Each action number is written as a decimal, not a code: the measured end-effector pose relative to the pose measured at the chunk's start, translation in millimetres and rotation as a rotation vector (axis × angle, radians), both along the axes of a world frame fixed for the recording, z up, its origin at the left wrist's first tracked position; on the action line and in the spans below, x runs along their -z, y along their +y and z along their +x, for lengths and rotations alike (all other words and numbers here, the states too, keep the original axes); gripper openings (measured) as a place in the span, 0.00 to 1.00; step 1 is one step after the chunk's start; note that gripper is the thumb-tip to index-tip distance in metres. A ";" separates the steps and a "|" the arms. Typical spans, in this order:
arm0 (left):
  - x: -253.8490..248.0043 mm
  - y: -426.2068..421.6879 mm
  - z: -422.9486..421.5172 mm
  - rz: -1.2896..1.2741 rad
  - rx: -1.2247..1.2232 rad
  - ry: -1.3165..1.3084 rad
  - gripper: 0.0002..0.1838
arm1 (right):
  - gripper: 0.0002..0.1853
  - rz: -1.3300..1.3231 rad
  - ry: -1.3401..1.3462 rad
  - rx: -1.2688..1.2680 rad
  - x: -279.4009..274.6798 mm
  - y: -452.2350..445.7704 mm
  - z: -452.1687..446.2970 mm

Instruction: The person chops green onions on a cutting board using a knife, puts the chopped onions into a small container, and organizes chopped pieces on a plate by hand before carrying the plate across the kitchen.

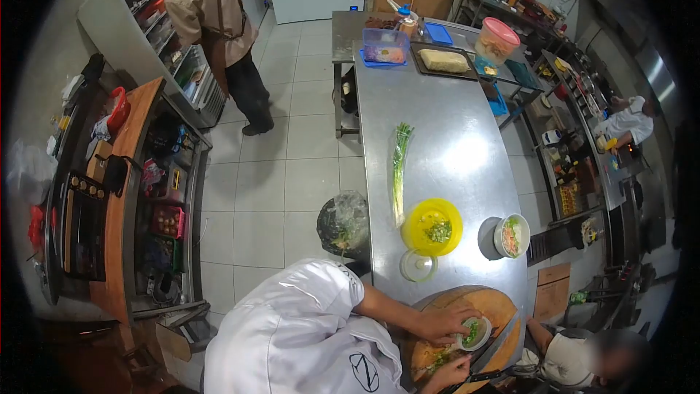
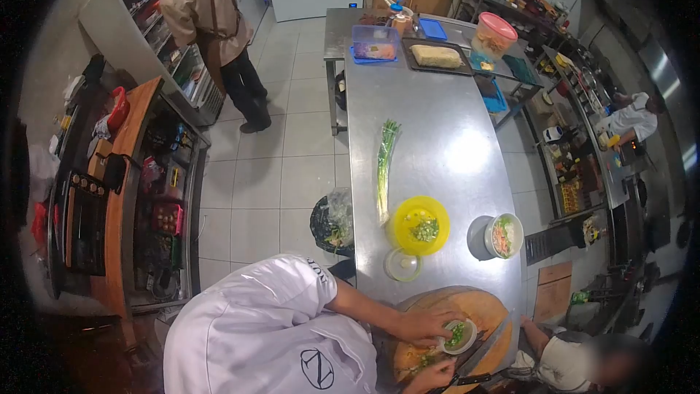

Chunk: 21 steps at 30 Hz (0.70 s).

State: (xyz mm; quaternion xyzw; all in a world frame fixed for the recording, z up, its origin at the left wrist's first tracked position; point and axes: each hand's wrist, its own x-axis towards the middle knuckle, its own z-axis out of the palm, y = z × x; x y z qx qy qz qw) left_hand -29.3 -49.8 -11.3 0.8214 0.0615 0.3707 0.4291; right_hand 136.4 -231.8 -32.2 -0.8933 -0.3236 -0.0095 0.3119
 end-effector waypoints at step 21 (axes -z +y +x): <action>-32.5 -32.9 10.2 0.098 0.123 -0.058 0.12 | 0.25 0.787 0.627 -0.004 -125.9 98.0 -28.3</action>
